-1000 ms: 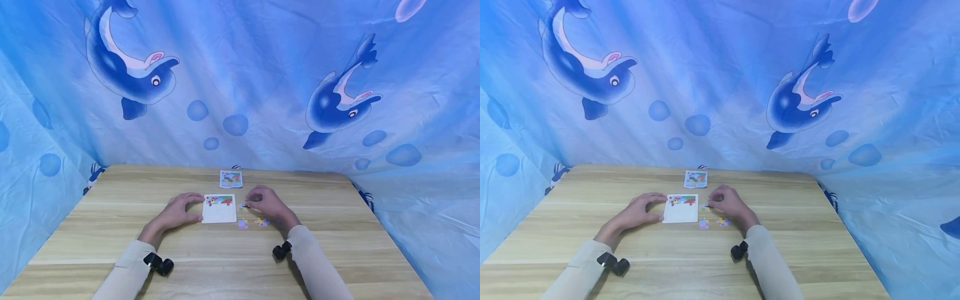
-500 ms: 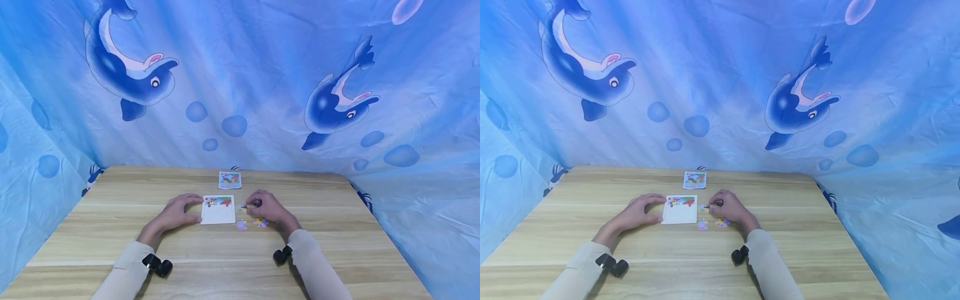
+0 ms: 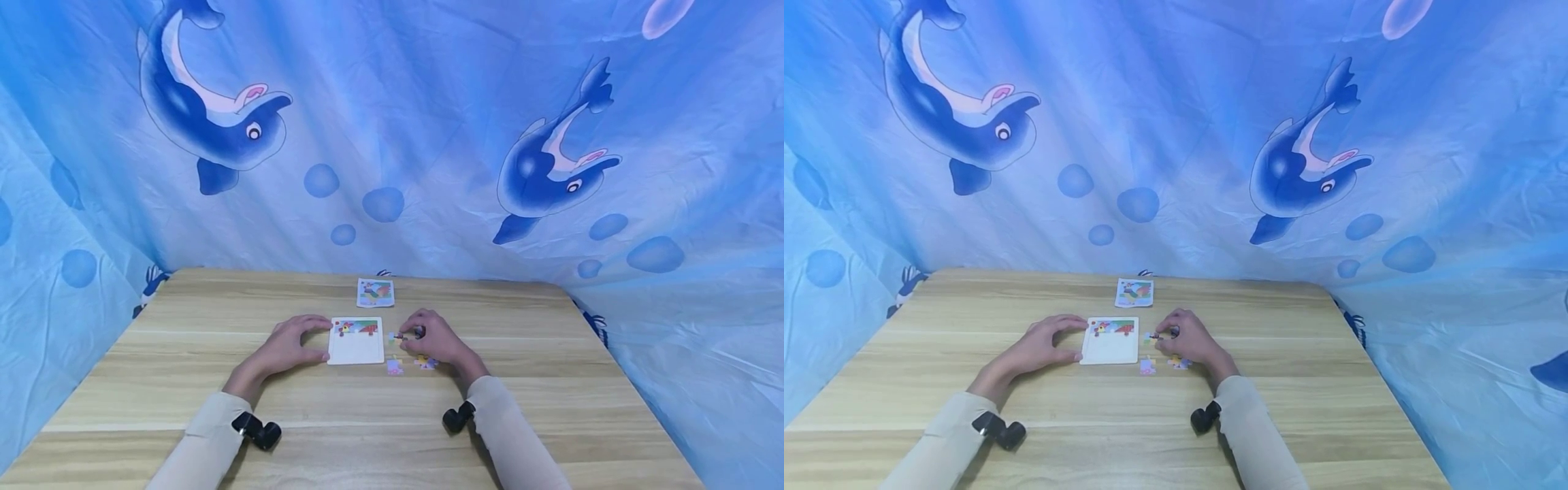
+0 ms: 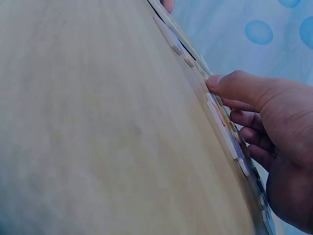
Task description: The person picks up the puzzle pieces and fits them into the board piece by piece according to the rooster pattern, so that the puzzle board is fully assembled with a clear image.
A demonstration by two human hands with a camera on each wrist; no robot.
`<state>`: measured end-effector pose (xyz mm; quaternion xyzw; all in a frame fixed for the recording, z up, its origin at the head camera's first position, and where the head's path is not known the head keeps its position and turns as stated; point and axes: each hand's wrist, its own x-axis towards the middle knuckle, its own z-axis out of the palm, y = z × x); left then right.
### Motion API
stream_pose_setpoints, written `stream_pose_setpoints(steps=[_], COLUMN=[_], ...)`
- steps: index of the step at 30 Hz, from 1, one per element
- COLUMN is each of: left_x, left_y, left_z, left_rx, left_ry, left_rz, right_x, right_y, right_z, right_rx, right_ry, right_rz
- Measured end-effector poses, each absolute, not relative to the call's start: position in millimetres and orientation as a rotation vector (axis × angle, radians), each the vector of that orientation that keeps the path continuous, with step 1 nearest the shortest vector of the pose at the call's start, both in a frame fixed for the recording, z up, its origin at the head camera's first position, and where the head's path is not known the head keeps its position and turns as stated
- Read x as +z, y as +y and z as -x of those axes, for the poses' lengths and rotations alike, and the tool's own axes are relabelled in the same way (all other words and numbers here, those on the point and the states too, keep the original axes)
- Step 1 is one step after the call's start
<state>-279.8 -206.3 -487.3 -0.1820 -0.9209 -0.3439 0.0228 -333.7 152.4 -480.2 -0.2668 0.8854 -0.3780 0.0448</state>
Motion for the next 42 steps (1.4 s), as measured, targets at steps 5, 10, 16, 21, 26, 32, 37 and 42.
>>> stream_pose_setpoints(steps=[5, 10, 16, 21, 26, 32, 37, 42], left_x=[-486, -486, -488, -489, -489, -488, -487, -486], left_y=[-206, -205, -205, -205, -205, -205, -205, -205], left_z=[280, 280, 279, 280, 280, 278, 277, 277], left_rx=[-1.068, -1.058, -1.067, -1.087, -1.076, -1.068, -1.054, -1.056], left_ry=[-2.854, -2.855, -2.853, -2.858, -2.854, -2.842, -2.845, -2.852], left_rz=[0.559, 0.560, 0.558, 0.546, 0.558, 0.569, 0.567, 0.560], right_x=[-481, -482, -482, -482, -482, -480, -478, -476], right_y=[151, 151, 153, 152, 148, 136, 123, 108], right_z=[334, 335, 335, 334, 335, 334, 333, 333], right_rx=[-1.160, -1.138, -1.156, -1.176, -1.223, -1.249, -1.268, -1.254], right_ry=[2.715, 2.742, 2.754, 2.752, 2.748, 2.732, 2.684, 2.678], right_rz=[0.804, 0.813, 0.813, 0.789, 0.812, 0.850, 0.863, 0.916])
